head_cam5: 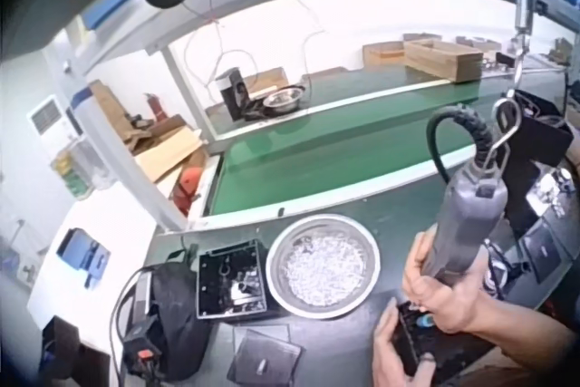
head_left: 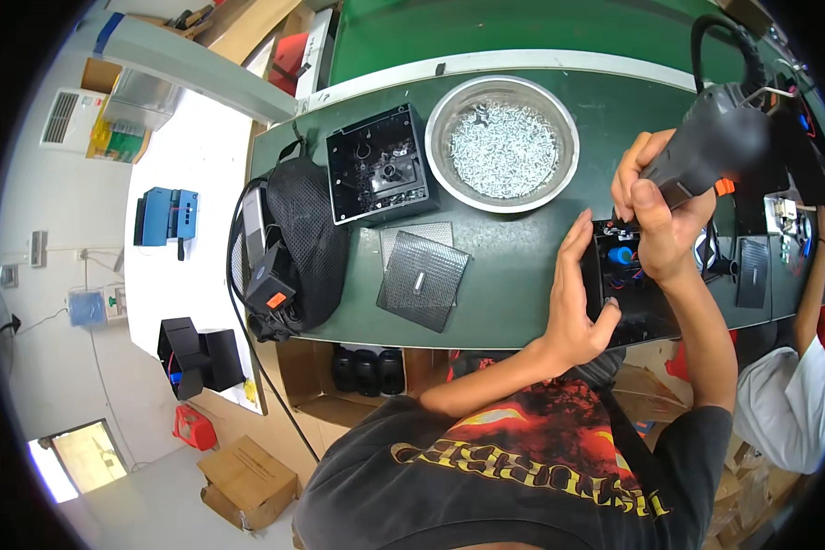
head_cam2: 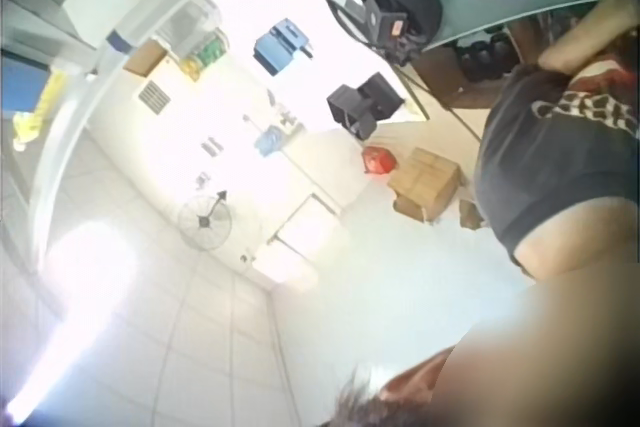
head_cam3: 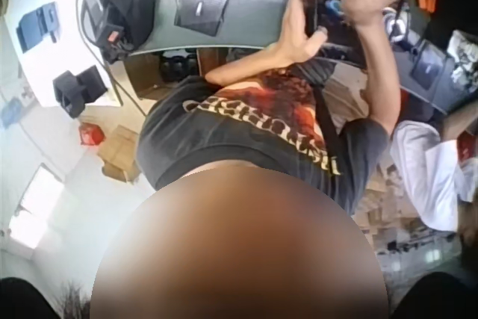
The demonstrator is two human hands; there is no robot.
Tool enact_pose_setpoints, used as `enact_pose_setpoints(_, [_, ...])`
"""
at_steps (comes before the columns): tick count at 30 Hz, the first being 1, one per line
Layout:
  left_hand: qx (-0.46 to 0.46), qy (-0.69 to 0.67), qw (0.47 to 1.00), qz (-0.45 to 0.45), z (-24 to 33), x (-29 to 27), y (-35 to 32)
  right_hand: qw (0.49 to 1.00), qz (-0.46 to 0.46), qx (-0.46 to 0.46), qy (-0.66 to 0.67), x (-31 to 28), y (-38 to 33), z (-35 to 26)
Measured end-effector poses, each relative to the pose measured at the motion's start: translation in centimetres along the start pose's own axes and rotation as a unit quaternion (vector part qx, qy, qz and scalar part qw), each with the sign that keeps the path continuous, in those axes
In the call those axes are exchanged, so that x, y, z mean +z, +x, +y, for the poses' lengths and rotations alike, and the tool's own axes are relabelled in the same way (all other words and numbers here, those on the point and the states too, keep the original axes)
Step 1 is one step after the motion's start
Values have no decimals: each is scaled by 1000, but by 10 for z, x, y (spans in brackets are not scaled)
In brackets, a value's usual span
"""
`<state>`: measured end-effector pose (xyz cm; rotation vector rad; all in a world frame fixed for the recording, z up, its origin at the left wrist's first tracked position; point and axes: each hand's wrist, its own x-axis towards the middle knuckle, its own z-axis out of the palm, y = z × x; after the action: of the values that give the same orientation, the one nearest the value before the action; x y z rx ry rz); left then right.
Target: The person is assembling a small speaker unit by screwing together various components.
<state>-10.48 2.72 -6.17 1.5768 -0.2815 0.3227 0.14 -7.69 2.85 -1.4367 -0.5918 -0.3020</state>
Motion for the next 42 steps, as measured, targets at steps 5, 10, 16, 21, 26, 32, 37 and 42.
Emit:
enact_pose_setpoints(5, [3,-4,1000,-1,-1,0,0,999,4,5,42,-1,0,-4])
enact_pose_setpoints(10, [3,-9,1000,-3,0,-1,1,994,24,-14,106,-2,2,-3])
enact_pose_setpoints(16, [-9,-17,1000,-4,2,-1,0,994,14,12,111,-6,-2,-8])
enact_pose_setpoints(21, [-16,-25,1000,-5,2,-2,0,994,40,42,87,-11,-8,-16])
enact_pose_setpoints(26, [-29,-39,999,-3,3,-3,1,995,-10,36,97,-19,-11,-19])
enact_pose_setpoints(32, [-40,-49,998,-5,4,-3,2,994,-54,5,92,-32,-11,-16])
enact_pose_setpoints(37, [-51,-52,997,-7,4,-3,2,991,-105,-5,84,-39,-9,-17])
enact_pose_setpoints(42, [-52,-56,997,-8,3,-3,2,990,-115,-5,83,-42,-8,-16])
